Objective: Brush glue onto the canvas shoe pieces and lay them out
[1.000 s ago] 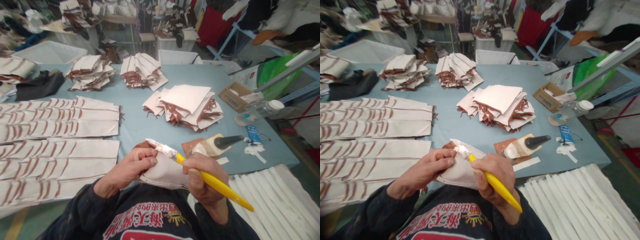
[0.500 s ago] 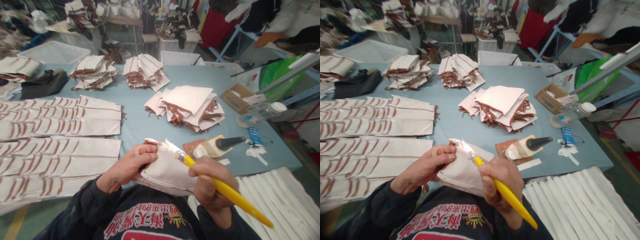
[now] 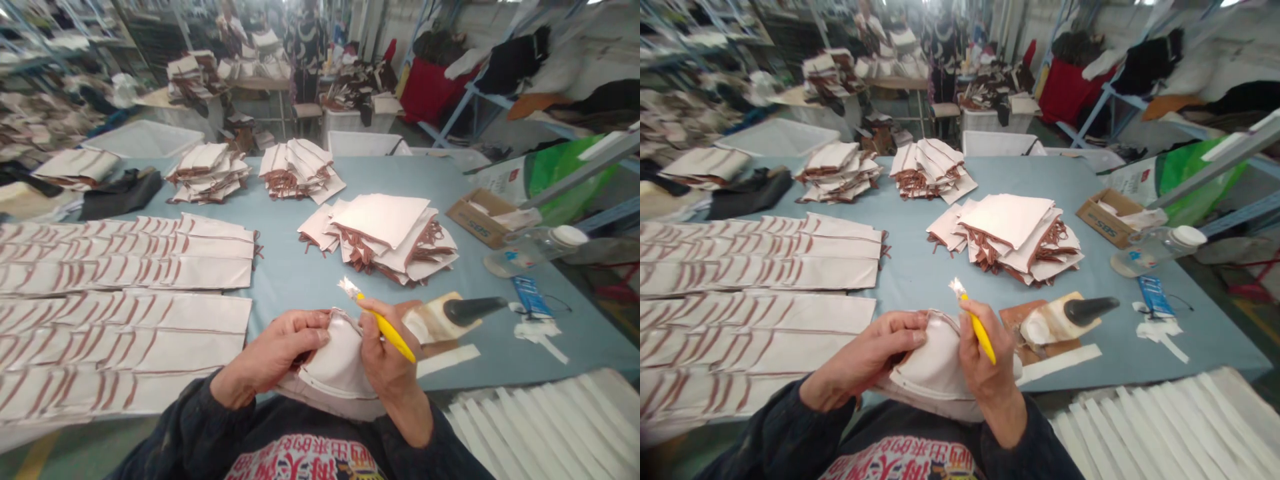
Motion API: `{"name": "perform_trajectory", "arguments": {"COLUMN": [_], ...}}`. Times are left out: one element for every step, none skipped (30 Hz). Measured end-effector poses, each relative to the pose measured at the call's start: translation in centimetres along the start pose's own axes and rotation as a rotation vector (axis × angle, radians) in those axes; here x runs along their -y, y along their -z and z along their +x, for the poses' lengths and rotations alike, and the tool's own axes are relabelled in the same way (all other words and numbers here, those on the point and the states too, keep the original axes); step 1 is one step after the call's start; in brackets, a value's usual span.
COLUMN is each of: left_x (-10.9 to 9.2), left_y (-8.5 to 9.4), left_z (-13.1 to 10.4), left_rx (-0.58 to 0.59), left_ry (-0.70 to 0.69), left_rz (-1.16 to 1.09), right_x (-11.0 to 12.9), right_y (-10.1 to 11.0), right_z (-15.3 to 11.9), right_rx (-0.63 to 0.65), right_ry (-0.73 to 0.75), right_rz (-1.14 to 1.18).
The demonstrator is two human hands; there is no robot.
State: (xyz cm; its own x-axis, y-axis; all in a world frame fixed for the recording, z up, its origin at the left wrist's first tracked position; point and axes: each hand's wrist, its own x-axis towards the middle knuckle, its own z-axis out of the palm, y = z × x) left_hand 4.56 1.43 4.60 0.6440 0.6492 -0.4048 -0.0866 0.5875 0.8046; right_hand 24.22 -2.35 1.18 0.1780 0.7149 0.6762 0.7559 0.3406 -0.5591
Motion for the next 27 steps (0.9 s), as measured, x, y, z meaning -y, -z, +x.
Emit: {"name": "perform_trajectory", "arguments": {"left_x": [0.1, 0.2, 0.4, 0.6, 0.7, 0.9, 1.1, 1.2, 1.4, 1.6, 1.7, 1.9, 2.0, 2.1, 2.2, 2.2, 2.2, 2.2, 2.3, 2.4, 2.5, 2.8, 3.1, 3.4, 3.7, 4.0, 4.2], "left_y": [0.0, 0.1, 0.3, 0.6, 0.9, 1.2, 1.5, 1.7, 1.8, 1.8, 1.8, 1.8, 1.7, 1.6, 1.5, 1.3, 1.1, 0.9, 0.8, 0.7, 0.7, 0.8, 0.9, 1.0, 1.1, 1.2, 1.2], "left_z": [-0.1, -0.3, -0.5, -0.7, -0.9, -1.2, -1.6, -1.9, -2.3, -2.5, -2.7, -2.8, -2.8, -2.7, -2.6, -2.5, -2.5, -2.4, -2.4, -2.4, -2.4, -2.5, -2.5, -2.6, -2.7, -2.8, -2.8], "left_rx": [-0.002, -0.007, -0.012, -0.012, -0.005, 0.001, 0.003, -0.002, -0.017, -0.038, -0.054, -0.064, -0.060, -0.049, -0.034, -0.016, -0.007, -0.007, -0.016, -0.028, -0.040, -0.051, -0.062, -0.074, -0.092, -0.120, -0.154], "left_ry": [-0.008, -0.020, -0.041, -0.066, -0.085, -0.103, -0.116, -0.128, -0.143, -0.162, -0.183, -0.207, -0.235, -0.267, -0.300, -0.331, -0.360, -0.378, -0.387, -0.392, -0.402, -0.418, -0.444, -0.477, -0.518, -0.561, -0.609], "left_rz": [0.012, 0.033, 0.065, 0.108, 0.150, 0.202, 0.263, 0.332, 0.407, 0.482, 0.546, 0.589, 0.624, 0.653, 0.683, 0.717, 0.752, 0.786, 0.817, 0.842, 0.860, 0.873, 0.886, 0.901, 0.919, 0.942, 0.968], "right_x": [-0.2, -0.5, -1.0, -1.6, -2.3, -2.9, -3.3, -3.6, -3.6, -3.5, -3.3, -3.1, -3.0, -3.1, -3.1, -3.3, -3.4, -3.4, -3.3, -3.0, -2.6, -1.9, -1.1, -0.3, 0.7, 1.6, 2.4], "right_y": [0.0, 0.1, 0.2, 0.3, 0.4, 0.5, 0.6, 0.6, 0.6, 0.5, 0.2, -0.2, -0.8, -1.4, -2.0, -2.4, -2.7, -2.8, -2.6, -2.2, -1.6, -0.7, 0.3, 1.3, 2.4, 3.3, 4.2], "right_z": [-0.1, -0.1, -0.1, 0.0, 0.1, 0.3, 0.5, 0.8, 1.1, 1.5, 1.7, 2.0, 2.2, 2.3, 2.4, 2.5, 2.5, 2.5, 2.4, 2.2, 1.9, 1.6, 1.3, 1.0, 0.7, 0.4, 0.2], "right_rx": [0.001, -0.020, -0.033, -0.055, -0.056, -0.063, -0.087, -0.102, -0.097, -0.107, -0.117, -0.090, -0.061, -0.029, -0.013, 0.000, 0.016, 0.027, 0.029, 0.024, 0.006, -0.022, -0.045, -0.075, -0.067, -0.071, -0.058], "right_ry": [0.006, -0.005, -0.029, -0.056, -0.114, -0.148, -0.169, -0.176, -0.181, -0.199, -0.204, -0.207, -0.204, -0.204, -0.210, -0.219, -0.226, -0.237, -0.258, -0.289, -0.329, -0.376, -0.416, -0.444, -0.447, -0.447, -0.447], "right_rz": [-0.001, -0.009, -0.021, -0.036, -0.053, -0.059, -0.064, -0.059, -0.040, -0.019, -0.008, 0.007, 0.023, 0.041, 0.059, 0.078, 0.093, 0.106, 0.125, 0.159, 0.211, 0.275, 0.358, 0.423, 0.450, 0.448, 0.436]}}
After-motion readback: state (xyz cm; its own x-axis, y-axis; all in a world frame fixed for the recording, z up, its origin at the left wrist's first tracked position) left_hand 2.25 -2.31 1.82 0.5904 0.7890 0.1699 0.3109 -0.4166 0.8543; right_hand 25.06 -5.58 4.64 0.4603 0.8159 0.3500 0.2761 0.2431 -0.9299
